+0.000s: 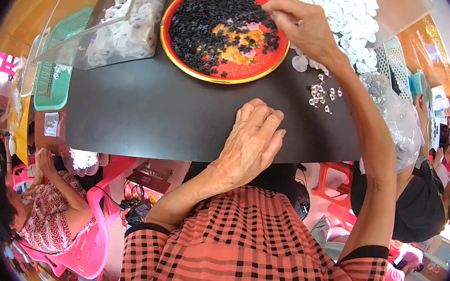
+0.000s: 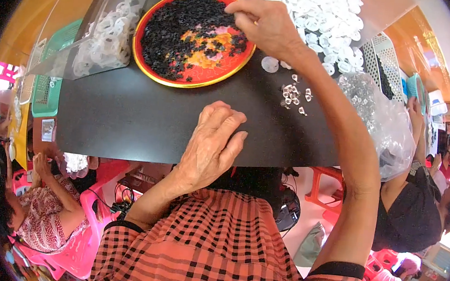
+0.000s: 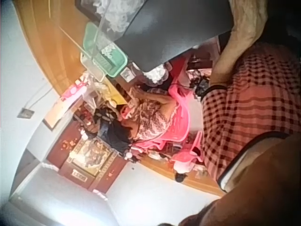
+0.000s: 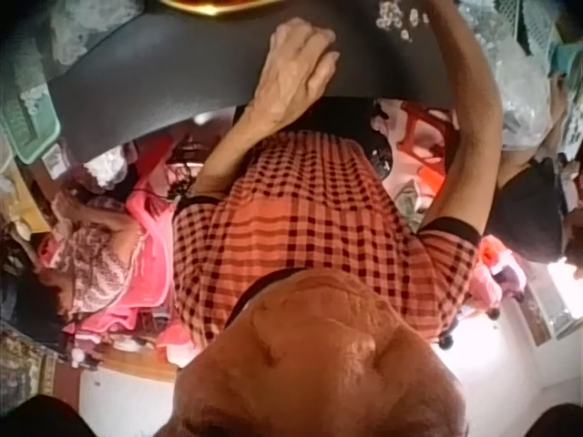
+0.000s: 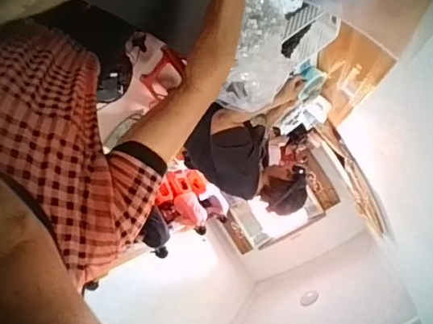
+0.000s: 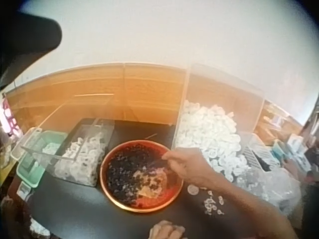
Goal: Manually assembling small plastic and metal components into a base at a workbench.
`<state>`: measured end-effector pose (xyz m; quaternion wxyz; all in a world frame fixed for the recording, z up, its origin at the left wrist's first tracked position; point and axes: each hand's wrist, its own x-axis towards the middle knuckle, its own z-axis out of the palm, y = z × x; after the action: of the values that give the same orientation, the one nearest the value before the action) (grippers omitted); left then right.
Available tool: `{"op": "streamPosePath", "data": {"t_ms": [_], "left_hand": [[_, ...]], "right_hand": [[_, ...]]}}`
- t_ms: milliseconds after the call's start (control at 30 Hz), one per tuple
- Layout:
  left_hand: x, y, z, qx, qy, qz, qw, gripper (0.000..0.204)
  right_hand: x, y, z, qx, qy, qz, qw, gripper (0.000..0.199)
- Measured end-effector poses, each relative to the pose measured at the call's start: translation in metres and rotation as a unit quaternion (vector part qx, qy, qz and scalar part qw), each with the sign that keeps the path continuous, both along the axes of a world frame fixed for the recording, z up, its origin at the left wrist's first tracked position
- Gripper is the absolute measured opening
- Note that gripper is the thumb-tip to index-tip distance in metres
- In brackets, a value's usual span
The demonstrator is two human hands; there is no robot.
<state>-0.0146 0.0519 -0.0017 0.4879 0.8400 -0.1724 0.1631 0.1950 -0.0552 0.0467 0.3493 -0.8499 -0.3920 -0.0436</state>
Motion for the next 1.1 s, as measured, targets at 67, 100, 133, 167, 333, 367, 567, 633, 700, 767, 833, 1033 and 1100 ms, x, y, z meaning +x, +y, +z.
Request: {"op": "streamPosePath", "data": {"t_ms": [67, 100, 133, 167, 333, 367, 567, 633, 700, 767, 833, 1033, 1100], "left_hand": [[-0.001, 0.001, 0.000, 0.004, 0.012, 0.005, 1.000, 0.032], [0.000, 0.001, 0.004, 0.002, 0.018, 0.021, 1.000, 0.026], [0.001, 0.001, 0.005, 0.007, 0.021, 0.022, 1.000, 0.026], [0.001, 0.001, 0.006, 0.014, 0.024, 0.025, 0.999, 0.026], [0.003, -0.001, 0.005, 0.020, 0.020, 0.021, 0.999, 0.022], [0.003, -0.002, 0.006, 0.023, 0.022, 0.023, 0.999, 0.022], [0.003, -0.003, 0.006, 0.042, 0.020, 0.023, 0.999, 0.025], [0.003, -0.004, 0.005, 0.037, 0.022, 0.029, 0.999, 0.023], [0.002, -0.006, 0.005, 0.043, 0.017, 0.038, 0.998, 0.020], [0.002, -0.007, 0.007, 0.049, 0.013, 0.045, 0.998, 0.017], [0.003, -0.007, 0.009, 0.044, 0.023, 0.043, 0.998, 0.015], [0.005, -0.013, 0.006, -0.170, 0.095, 0.075, 0.978, 0.016], [0.008, -0.020, 0.008, -0.332, 0.185, 0.045, 0.924, 0.031]], "right_hand": [[0.006, -0.013, 0.002, -0.004, -0.019, -0.030, 0.999, 0.018], [0.005, -0.021, 0.003, -0.017, -0.019, -0.036, 0.999, 0.019], [0.004, -0.028, 0.005, -0.030, -0.019, -0.042, 0.998, 0.019], [0.005, -0.035, 0.002, -0.012, -0.034, -0.037, 0.999, 0.019], [-0.001, -0.068, -0.005, -0.056, -0.049, -0.038, 0.997, 0.015], [-0.002, -0.070, -0.007, -0.054, -0.049, -0.030, 0.997, 0.015], [-0.007, -0.054, -0.018, -0.041, -0.148, -0.013, 0.988, 0.025], [-0.003, -0.048, -0.023, -0.062, -0.208, -0.007, 0.976, 0.026], [-0.005, -0.047, -0.023, -0.119, -0.142, -0.050, 0.981, 0.024], [-0.007, -0.048, -0.021, -0.089, -0.149, -0.044, 0.984, 0.023], [-0.011, -0.053, -0.020, -0.037, -0.138, -0.043, 0.989, 0.022], [-0.058, -0.071, 0.005, 0.142, 0.146, -0.049, 0.978, 0.019], [-0.078, -0.078, 0.006, 0.176, 0.224, -0.034, 0.958, 0.020]]}}
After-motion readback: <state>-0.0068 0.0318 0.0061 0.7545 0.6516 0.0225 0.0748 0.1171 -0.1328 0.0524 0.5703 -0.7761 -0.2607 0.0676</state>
